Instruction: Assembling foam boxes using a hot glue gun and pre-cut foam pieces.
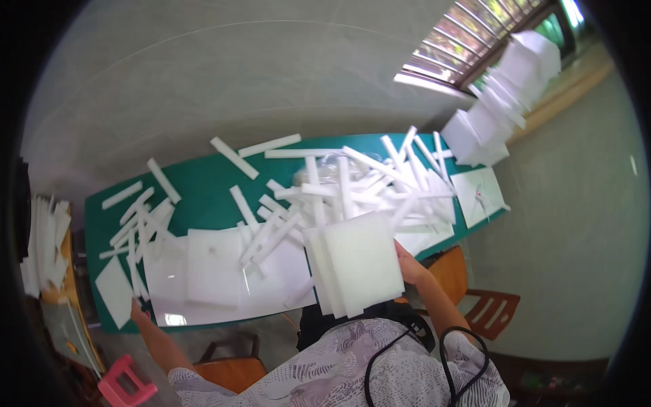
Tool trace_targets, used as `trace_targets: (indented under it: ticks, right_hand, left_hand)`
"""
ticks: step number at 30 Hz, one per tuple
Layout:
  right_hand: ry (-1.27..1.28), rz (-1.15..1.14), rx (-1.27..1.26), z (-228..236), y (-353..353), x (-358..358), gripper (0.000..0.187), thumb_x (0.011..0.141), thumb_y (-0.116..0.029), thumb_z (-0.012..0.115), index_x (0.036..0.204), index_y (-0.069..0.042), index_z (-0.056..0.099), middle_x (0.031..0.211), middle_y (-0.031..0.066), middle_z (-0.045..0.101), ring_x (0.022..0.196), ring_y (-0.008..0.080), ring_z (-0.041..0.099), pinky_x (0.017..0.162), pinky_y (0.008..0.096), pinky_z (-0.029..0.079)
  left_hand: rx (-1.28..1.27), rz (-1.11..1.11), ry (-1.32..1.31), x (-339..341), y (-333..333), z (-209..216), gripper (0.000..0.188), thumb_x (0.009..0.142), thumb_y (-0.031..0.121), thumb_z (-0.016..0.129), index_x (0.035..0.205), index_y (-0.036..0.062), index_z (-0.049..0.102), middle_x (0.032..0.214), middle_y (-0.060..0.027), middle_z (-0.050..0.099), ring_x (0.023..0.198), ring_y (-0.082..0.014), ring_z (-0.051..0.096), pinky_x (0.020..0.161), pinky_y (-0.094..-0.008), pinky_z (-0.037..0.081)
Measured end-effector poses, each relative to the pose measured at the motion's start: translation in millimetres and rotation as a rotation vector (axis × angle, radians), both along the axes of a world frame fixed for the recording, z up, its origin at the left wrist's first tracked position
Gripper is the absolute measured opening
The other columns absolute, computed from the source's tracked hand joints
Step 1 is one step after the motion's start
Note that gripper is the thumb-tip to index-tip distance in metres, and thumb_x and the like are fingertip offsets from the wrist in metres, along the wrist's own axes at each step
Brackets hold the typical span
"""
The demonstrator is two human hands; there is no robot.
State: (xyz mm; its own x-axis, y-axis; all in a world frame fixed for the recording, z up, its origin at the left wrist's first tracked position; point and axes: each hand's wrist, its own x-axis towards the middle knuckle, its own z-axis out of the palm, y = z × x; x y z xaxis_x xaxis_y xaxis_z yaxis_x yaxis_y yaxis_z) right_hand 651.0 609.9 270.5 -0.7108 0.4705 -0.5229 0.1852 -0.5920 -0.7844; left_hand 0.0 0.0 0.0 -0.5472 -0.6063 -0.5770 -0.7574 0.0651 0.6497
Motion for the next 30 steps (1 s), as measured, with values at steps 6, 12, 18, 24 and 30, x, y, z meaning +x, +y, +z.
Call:
trace_targets:
  ticks: [6, 12, 18, 24, 30]
  right_hand:
    - [-0.144, -0.042, 0.145, 27, -1, 23, 0.055, 0.1, -0.016, 0.046, 0.151, -0.015, 0.023, 0.145, 0.01, 0.042, 0.125, 0.0237, 0.049, 0.1, 0.0398, 0.047]
    - [-0.04, -0.085, 0.029, 15, 10, 19, 0.072, 0.089, 0.007, 0.051, 0.152, -0.014, 0.021, 0.146, 0.0094, 0.04, 0.13, 0.0206, 0.044, 0.103, 0.0358, 0.043]
    - [0.065, -0.103, -0.005, 9, 20, 33, 0.074, 0.09, 0.006, 0.051, 0.152, -0.015, 0.019, 0.147, 0.0091, 0.038, 0.131, 0.0211, 0.043, 0.105, 0.0365, 0.042]
    - [0.085, -0.159, -0.003, 16, 20, 33, 0.071, 0.091, 0.0, 0.055, 0.151, -0.014, 0.02, 0.146, 0.0092, 0.039, 0.131, 0.0216, 0.044, 0.104, 0.0371, 0.042]
    - [0.173, -0.288, -0.104, 2, 32, 68, 0.066, 0.093, -0.008, 0.057, 0.15, -0.012, 0.023, 0.145, 0.0098, 0.04, 0.129, 0.0207, 0.045, 0.104, 0.0366, 0.043]
  left_hand:
    - [0.344, 0.035, 0.124, 14, 4, -24, 0.044, 0.071, 0.043, 0.079, 0.087, 0.0077, 0.059, 0.072, -0.0041, 0.045, 0.063, -0.0155, 0.045, 0.053, -0.0263, 0.043]
    - [0.475, 0.037, 0.421, 26, -15, 13, 0.038, 0.077, 0.03, 0.079, 0.087, 0.0033, 0.054, 0.08, -0.0049, 0.042, 0.071, -0.0178, 0.049, 0.06, -0.0276, 0.049]
    - [0.566, 0.048, 0.604, 72, -18, 48, 0.032, 0.083, 0.021, 0.075, 0.094, -0.0002, 0.053, 0.096, -0.0106, 0.048, 0.083, -0.0228, 0.054, 0.064, -0.0302, 0.051]
    - [0.453, -0.197, 0.863, 141, -16, 74, 0.034, 0.087, 0.017, 0.069, 0.11, -0.0001, 0.051, 0.113, -0.0166, 0.049, 0.092, -0.0248, 0.057, 0.067, -0.0316, 0.052]
    - [0.116, -0.65, 1.099, 166, 118, 179, 0.036, 0.093, 0.013, 0.056, 0.125, 0.0014, 0.044, 0.124, -0.0187, 0.047, 0.104, -0.0264, 0.054, 0.082, -0.0388, 0.048]
